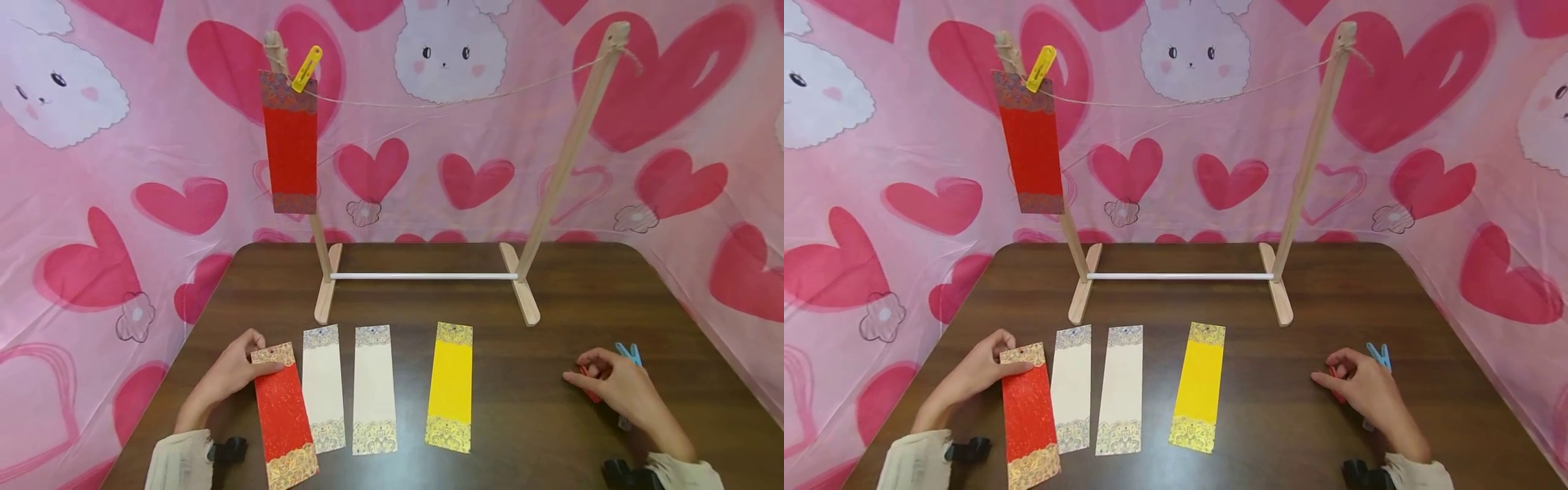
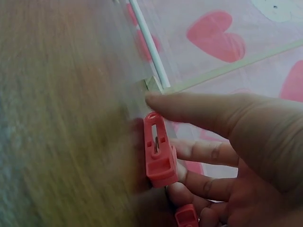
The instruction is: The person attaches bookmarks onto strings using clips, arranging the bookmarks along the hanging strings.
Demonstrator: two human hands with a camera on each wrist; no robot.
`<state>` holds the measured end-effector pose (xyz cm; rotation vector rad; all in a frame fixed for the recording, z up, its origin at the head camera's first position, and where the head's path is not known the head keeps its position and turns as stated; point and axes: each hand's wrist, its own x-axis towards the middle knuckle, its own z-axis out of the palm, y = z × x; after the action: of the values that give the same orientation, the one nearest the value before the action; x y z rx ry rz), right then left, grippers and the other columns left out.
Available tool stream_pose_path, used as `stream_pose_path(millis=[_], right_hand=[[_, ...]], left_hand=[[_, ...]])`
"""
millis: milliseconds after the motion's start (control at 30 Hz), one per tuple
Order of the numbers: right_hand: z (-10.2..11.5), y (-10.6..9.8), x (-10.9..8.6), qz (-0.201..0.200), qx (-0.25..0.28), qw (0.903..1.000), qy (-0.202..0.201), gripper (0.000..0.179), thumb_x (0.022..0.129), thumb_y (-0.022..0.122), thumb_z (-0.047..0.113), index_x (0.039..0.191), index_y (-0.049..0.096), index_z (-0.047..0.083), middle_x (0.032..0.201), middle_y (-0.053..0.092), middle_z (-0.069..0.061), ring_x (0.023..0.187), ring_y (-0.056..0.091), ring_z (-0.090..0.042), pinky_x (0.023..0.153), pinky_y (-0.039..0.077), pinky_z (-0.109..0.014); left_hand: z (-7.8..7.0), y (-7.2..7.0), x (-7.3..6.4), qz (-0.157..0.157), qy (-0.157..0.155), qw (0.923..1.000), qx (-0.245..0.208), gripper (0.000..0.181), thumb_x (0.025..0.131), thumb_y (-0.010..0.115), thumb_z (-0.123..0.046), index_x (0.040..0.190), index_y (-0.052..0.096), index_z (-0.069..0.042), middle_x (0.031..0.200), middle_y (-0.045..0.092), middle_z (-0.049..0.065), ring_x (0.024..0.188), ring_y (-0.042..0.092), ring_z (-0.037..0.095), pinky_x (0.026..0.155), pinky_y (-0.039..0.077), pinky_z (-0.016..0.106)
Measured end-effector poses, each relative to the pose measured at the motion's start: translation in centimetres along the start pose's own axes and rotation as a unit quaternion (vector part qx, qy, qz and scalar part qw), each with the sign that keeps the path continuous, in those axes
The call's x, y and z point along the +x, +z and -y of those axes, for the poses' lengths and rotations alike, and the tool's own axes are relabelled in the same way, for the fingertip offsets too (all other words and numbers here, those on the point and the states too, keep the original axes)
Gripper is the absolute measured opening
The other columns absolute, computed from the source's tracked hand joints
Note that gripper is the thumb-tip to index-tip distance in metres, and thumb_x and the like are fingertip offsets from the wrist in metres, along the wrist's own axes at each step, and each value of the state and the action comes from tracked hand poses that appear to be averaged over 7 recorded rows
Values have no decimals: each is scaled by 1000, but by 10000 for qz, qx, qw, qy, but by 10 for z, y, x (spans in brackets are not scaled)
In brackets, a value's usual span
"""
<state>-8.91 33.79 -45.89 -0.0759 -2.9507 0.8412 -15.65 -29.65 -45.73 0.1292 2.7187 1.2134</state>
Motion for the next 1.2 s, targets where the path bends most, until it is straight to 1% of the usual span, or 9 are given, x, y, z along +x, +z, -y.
stream_pose_path(millis=[133, 300, 433, 600, 800, 867, 933, 1033, 1200], right_hand=[[-1, 3, 0, -150, -98, 9998, -54, 29, 85, 80, 36, 92, 68, 9, 73, 58, 5, 61, 50, 0, 58, 41, -24], [-2, 3, -1, -225, -180, 9996, -75, 24, 92, 72, 35, 91, 68, 11, 69, 60, 6, 60, 51, -1, 57, 40, -26], [-3, 0, -2, -156, -204, 9997, -10, 26, 96, 66, 37, 91, 68, 12, 68, 60, 6, 61, 51, -2, 59, 39, -28], [-3, -1, -2, -219, -176, 9996, -21, 27, 97, 65, 38, 91, 69, 12, 69, 62, 6, 62, 52, -3, 61, 41, -31], [-4, 1, -2, -203, -150, 9997, 72, 30, 97, 64, 40, 92, 70, 11, 74, 65, 4, 66, 54, -6, 62, 42, -32], [-4, 1, -2, -177, -149, 9997, 123, 31, 97, 63, 41, 93, 71, 11, 76, 67, 3, 69, 56, -8, 62, 43, -33], [-4, 1, -4, -200, -105, 9997, 129, 30, 97, 63, 40, 95, 73, 12, 80, 70, 1, 72, 58, -9, 63, 45, -34], [-2, -2, -6, -361, 173, 9991, 139, 28, 97, 64, 38, 99, 76, 13, 87, 74, 1, 73, 57, -5, 62, 43, -30], [4, -9, -6, -447, 1382, 9891, -233, 30, 105, 53, 28, 113, 71, 5, 98, 72, 5, 79, 55, -1, 61, 44, -24]], left_hand=[[2, -2, 0, 134, -195, 9968, -766, 43, 86, 76, -13, 110, 43, -1, 75, 63, 11, 61, 59, 22, 59, 48, 29], [2, -2, -2, 115, -168, 9931, -1155, 47, 89, 73, -11, 125, 45, -1, 82, 66, 13, 64, 63, 24, 62, 53, 32], [6, -3, -2, -26, -116, 9833, -1815, 53, 91, 71, -10, 135, 43, -4, 88, 66, 13, 68, 65, 26, 64, 57, 35], [10, -6, -3, -234, 47, 9506, -3095, 49, 96, 64, -7, 138, 39, -8, 86, 68, 3, 69, 67, 19, 65, 58, 32], [14, -6, -3, -166, 778, 8794, -4693, 34, 100, 49, 6, 132, 46, -5, 99, 72, 2, 81, 70, 15, 72, 58, 28], [15, -5, -3, -193, 828, 8619, -4998, 31, 101, 46, 6, 129, 51, -4, 101, 73, 3, 84, 70, 15, 74, 58, 28], [15, -4, -3, -243, 802, 8531, -5150, 28, 101, 45, 6, 125, 57, -4, 102, 74, 3, 85, 70, 15, 75, 57, 27], [12, -2, -3, -376, 770, 8488, -5217, 24, 101, 46, 6, 115, 62, -4, 97, 74, 3, 80, 69, 14, 72, 57, 27], [-2, -3, -3, -1195, 817, 8397, -5234, 16, 100, 53, 4, 107, 62, -7, 83, 73, 1, 66, 67, 13, 59, 55, 26]])
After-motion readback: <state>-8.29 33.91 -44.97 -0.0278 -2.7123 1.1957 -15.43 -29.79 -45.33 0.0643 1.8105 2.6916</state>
